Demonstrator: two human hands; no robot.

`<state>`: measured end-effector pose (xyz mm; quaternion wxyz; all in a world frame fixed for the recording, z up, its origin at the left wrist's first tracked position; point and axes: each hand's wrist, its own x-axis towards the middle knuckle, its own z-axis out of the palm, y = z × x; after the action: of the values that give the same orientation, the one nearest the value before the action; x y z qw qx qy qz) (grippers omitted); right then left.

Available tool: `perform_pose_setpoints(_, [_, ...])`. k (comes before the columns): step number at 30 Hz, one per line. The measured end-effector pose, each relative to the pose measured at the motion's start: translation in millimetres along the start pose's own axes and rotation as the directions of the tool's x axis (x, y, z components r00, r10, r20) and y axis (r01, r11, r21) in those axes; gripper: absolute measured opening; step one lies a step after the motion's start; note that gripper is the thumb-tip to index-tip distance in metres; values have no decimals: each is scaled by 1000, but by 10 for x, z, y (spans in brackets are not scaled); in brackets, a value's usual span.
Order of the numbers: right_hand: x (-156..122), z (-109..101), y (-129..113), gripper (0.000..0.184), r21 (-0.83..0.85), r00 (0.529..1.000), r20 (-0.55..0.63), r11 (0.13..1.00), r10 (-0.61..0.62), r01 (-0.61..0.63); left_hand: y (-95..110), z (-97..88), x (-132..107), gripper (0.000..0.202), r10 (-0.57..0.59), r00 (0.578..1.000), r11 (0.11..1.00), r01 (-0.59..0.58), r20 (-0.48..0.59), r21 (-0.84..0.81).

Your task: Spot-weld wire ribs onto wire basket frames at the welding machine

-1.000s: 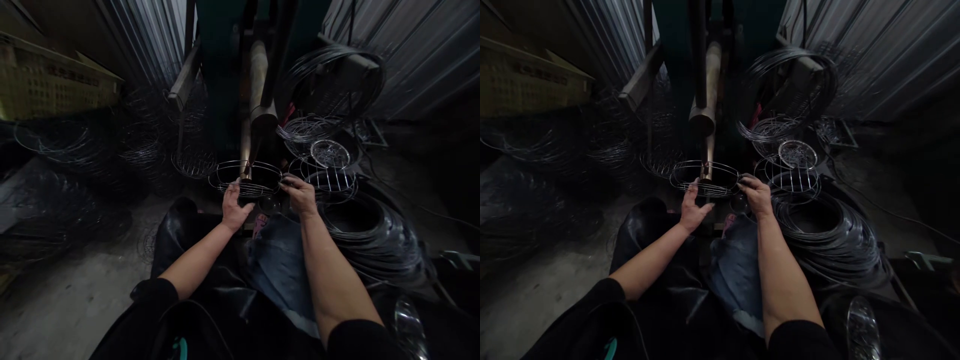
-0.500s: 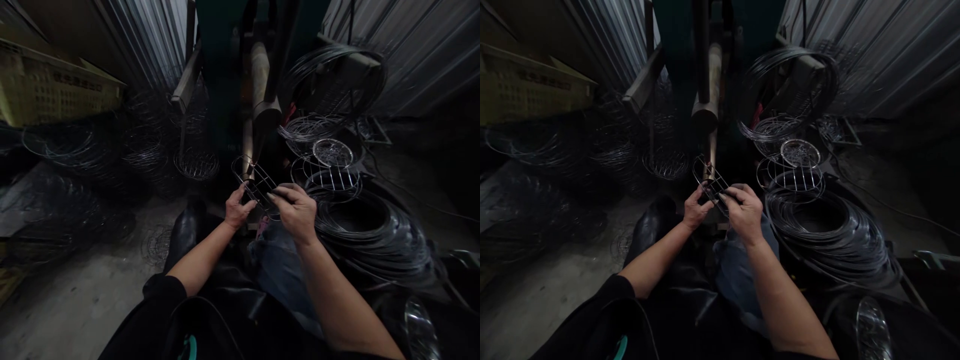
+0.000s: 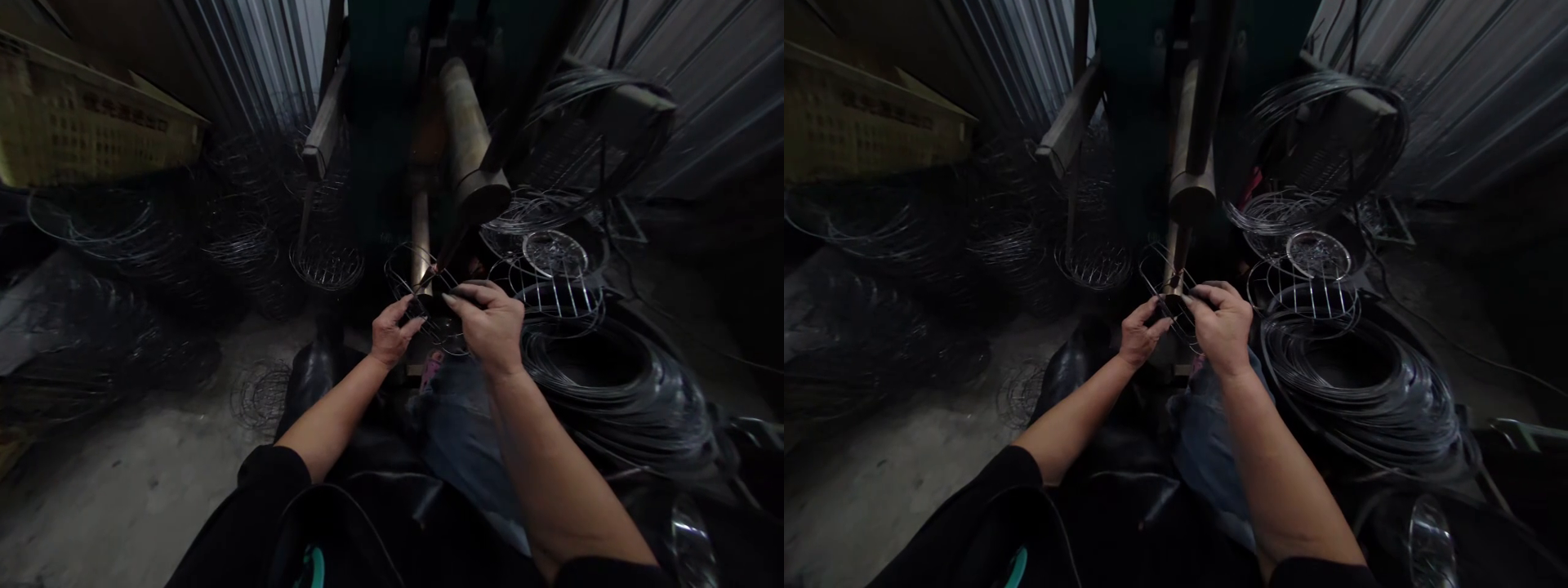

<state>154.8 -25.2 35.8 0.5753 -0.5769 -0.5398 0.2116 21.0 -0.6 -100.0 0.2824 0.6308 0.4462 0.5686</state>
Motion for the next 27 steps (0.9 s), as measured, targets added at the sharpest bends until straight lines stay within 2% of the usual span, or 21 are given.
perform_pose_setpoints(3, [12, -3, -5, 11, -9, 1000, -5, 1000, 3, -3, 100, -93, -18, 43, 38, 998, 982, -48, 56, 181])
perform_pose_setpoints(5, [-28, -53, 15, 11, -8, 1000, 12, 1000, -3, 3, 194, -163, -33, 49, 68, 994, 937, -92, 82, 337])
perform_pose_setpoints(7, [-136, -155, 93, 14, 4, 1000, 2, 1000, 11, -11, 260, -202, -46, 60, 98, 992, 884, -125, 82, 451])
perform_pose_setpoints(9, [-312, -291, 234, 21, 44, 997, -36, 996, 74, -73, 270, -193, -51, 67, 124, 987, 857, -158, 100, 491])
perform_pose_setpoints(12, [-606, -472, 468, 26, 119, 984, -13, 978, 176, -173, 207, -111, -38, 68, 150, 972, 869, -216, 178, 446])
perform_pose_setpoints(14, [-736, -526, 539, 19, 113, 989, 31, 983, 143, -145, 163, -58, -24, 66, 175, 969, 892, -232, 176, 387])
perform_pose_setpoints(16, [-771, -521, 507, 11, 71, 997, 57, 995, 59, -63, 147, -41, -15, 63, 189, 972, 916, -225, 137, 333])
perform_pose_setpoints(20, [-611, -418, 282, 7, 10, 997, 71, 999, -34, 34, 169, -112, -5, 66, 153, 983, 944, -175, 98, 280])
perform_pose_setpoints(27, [-249, -198, 64, 11, -47, 995, 89, 998, -36, 40, 106, -189, 95, 71, 79, 997, 973, -82, 19, 214])
